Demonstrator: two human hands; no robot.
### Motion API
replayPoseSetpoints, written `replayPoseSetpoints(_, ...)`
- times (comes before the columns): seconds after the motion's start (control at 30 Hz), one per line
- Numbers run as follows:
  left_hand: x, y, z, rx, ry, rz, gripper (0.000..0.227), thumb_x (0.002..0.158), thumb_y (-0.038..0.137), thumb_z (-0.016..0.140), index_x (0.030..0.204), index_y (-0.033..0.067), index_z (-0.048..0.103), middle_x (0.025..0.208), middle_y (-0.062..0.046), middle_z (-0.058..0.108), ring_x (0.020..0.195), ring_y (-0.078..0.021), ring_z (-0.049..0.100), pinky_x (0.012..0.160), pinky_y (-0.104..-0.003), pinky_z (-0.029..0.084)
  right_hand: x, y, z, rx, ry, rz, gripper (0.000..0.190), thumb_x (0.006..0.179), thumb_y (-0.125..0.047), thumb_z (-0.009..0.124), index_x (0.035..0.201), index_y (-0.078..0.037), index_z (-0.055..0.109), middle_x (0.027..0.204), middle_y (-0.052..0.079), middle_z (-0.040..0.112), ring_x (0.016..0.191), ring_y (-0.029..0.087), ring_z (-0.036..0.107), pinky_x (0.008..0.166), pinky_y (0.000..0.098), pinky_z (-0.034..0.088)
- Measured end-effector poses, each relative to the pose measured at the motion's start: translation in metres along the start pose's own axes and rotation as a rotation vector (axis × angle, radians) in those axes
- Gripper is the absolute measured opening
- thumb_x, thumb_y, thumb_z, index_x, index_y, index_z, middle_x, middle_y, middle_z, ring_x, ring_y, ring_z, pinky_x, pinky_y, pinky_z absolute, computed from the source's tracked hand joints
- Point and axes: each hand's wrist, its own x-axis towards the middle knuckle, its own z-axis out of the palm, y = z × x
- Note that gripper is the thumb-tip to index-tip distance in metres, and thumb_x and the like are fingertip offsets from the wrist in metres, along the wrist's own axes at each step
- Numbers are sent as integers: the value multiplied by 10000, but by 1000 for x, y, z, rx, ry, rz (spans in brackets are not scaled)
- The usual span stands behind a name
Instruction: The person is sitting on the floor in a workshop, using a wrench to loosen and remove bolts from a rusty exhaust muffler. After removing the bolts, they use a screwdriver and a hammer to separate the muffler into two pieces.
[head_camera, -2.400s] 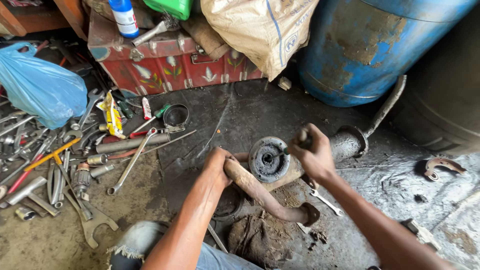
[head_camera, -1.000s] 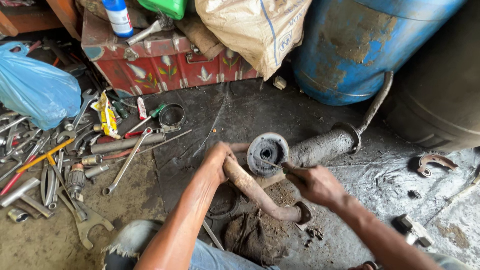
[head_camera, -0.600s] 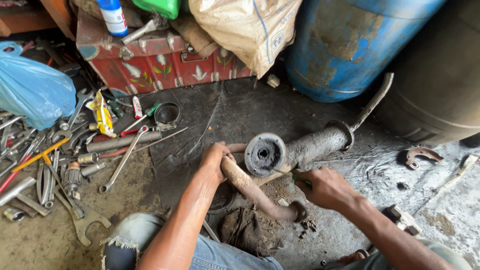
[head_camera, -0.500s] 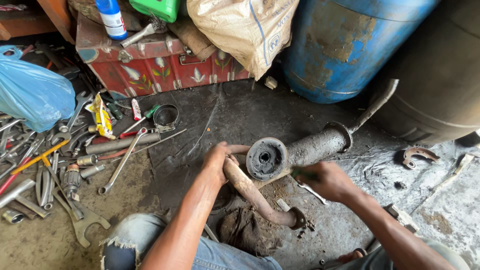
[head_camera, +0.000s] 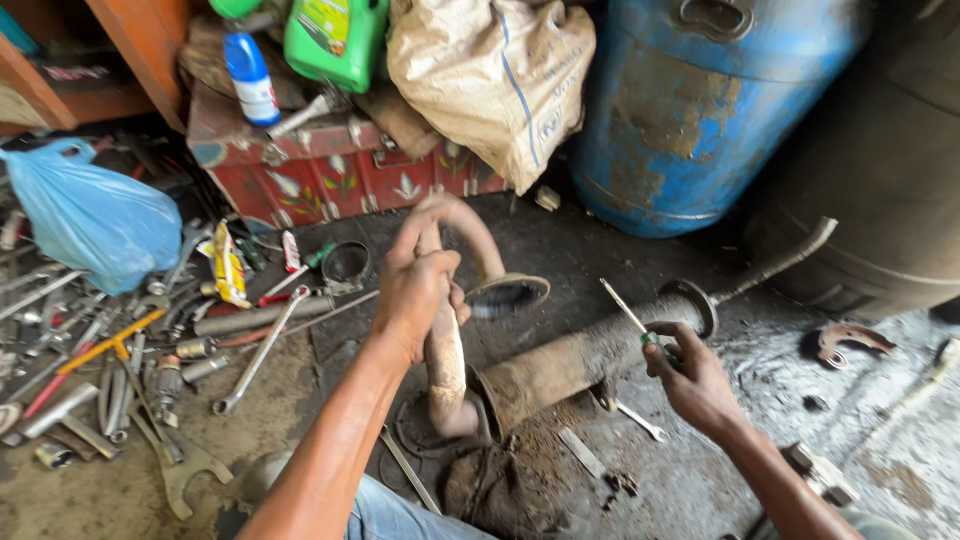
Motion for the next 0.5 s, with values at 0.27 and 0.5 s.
replayPoseSetpoints(0.27, 8, -85, -17, 405, -178, 382, 848, 847, 86, 568, 1554, 163, 106, 1177, -178, 545, 428, -173, 600, 329, -346, 552, -6, -2, 28, -115, -149, -14, 456, 998, -426, 554, 1405, -224, 590, 882, 176, 784, 537, 136, 423, 551, 384, 384)
replayPoseSetpoints(0.5, 33, -117, -24, 579, -152, 416, 570, 969, 252, 593, 1453, 27, 393, 825, -101, 690, 568, -137, 660, 483, -352, 548, -16, -8, 30, -125, -94, -100, 393, 980, -375, 519, 1332, -215, 587, 817, 42, 775, 449, 135, 466, 436, 341, 421)
